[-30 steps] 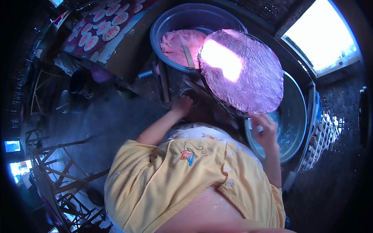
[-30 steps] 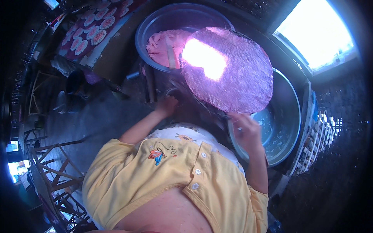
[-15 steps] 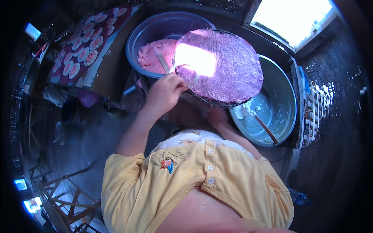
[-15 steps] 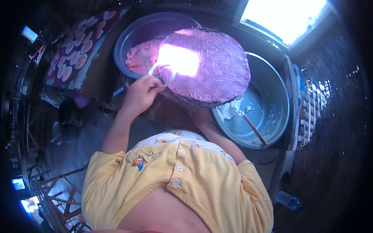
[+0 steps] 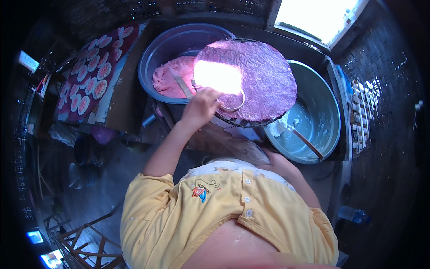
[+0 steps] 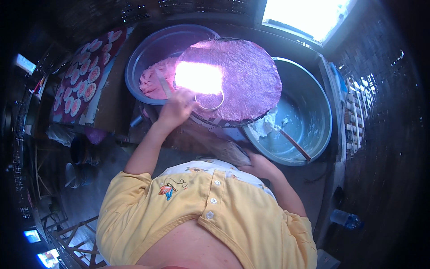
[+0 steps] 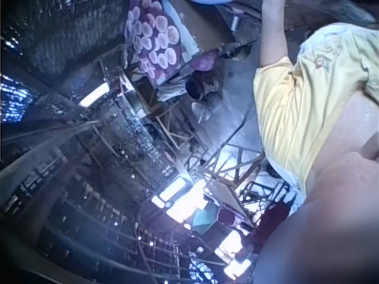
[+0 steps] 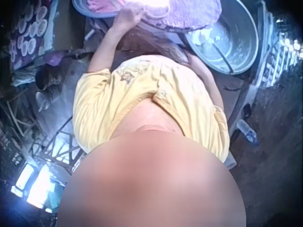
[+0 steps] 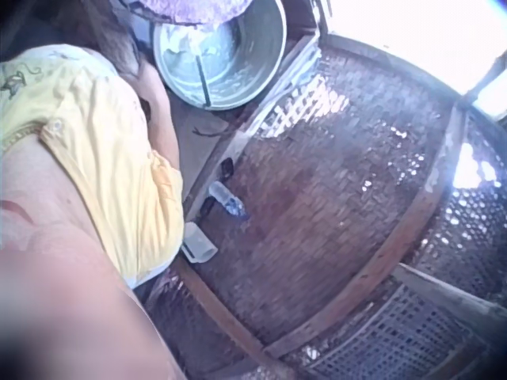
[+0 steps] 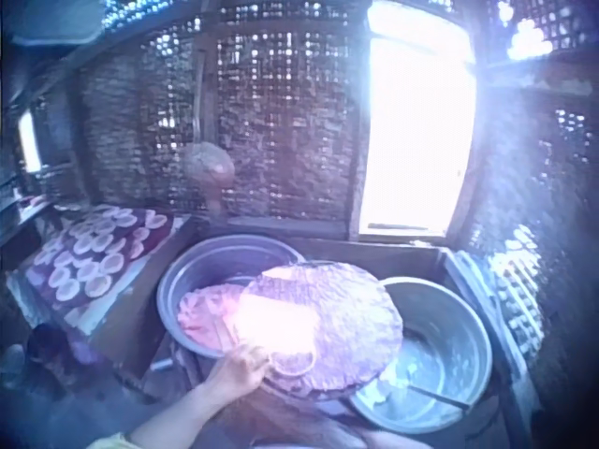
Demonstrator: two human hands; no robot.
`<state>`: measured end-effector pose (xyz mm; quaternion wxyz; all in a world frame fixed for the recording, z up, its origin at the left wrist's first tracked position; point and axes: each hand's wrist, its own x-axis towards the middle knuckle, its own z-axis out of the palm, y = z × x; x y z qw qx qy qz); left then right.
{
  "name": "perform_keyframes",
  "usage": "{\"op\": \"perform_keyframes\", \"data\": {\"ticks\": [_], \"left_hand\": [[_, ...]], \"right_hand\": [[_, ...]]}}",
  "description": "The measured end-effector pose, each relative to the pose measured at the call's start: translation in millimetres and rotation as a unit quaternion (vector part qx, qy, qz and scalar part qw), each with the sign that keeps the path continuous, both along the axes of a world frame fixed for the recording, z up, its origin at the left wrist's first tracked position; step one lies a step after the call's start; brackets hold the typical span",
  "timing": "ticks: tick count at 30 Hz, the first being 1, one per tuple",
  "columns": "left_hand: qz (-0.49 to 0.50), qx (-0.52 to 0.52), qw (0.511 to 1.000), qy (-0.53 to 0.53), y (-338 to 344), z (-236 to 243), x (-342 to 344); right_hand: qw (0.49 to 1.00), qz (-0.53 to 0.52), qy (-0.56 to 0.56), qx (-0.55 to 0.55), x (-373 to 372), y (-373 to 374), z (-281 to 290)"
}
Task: The person uses a wooden mold and a stick to press pink and white dough into circular shapes on a purple mat. They repeatedly scoop dough, press it into the mold, and place the finished pieces onto a tray.
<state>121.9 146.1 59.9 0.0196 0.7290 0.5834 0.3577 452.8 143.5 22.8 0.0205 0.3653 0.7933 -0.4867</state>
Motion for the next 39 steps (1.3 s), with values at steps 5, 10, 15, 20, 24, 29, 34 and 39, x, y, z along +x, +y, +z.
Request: {"op": "perform_keyframes", "data": {"ticks": [5, 10, 15, 20, 24, 29, 34, 39], "left_hand": [[0.04, -0.026, 0.999, -0.012, -9.6, -4.7, -16.7], [0.017, -0.008, 0.999, 0.04, -17.7, -23.5, -18.0], [0.0, -0.003, 0.999, 0.038, -21.1, -26.8, -20.3], [-0.023, -0.03, 0.999, 0.025, -20.3, -23.1, -23.9], [-0.009, 0.032, 0.999, 0.032, -14.5, 0.6, -14.7], [-0.184, 0.043, 0.982, 0.023, 4.4, 61.6, 48.7], [-0.031, -0.087, 0.995, 0.026, 28.5, 109.7, 87.0], [0.0, -0.013, 0.984, 0.179, 30.8, 123.0, 113.4]], "right_hand": [[0.992, -0.053, -0.091, -0.072, 48.9, -10.7, 17.5], [0.986, -0.086, -0.082, -0.116, 80.6, -29.0, 42.1], [0.975, -0.117, 0.031, -0.184, 102.0, -36.9, 67.7], [0.953, -0.143, 0.144, -0.225, 121.5, -35.9, 91.2], [0.895, -0.182, 0.298, -0.276, 107.4, -33.3, 110.0], [0.879, -0.235, 0.353, -0.217, 22.5, -10.2, 101.6], [0.89, -0.145, 0.369, -0.224, -41.5, 23.7, 93.0], [0.862, -0.18, 0.273, 0.387, -50.0, 89.2, 175.7]]}}
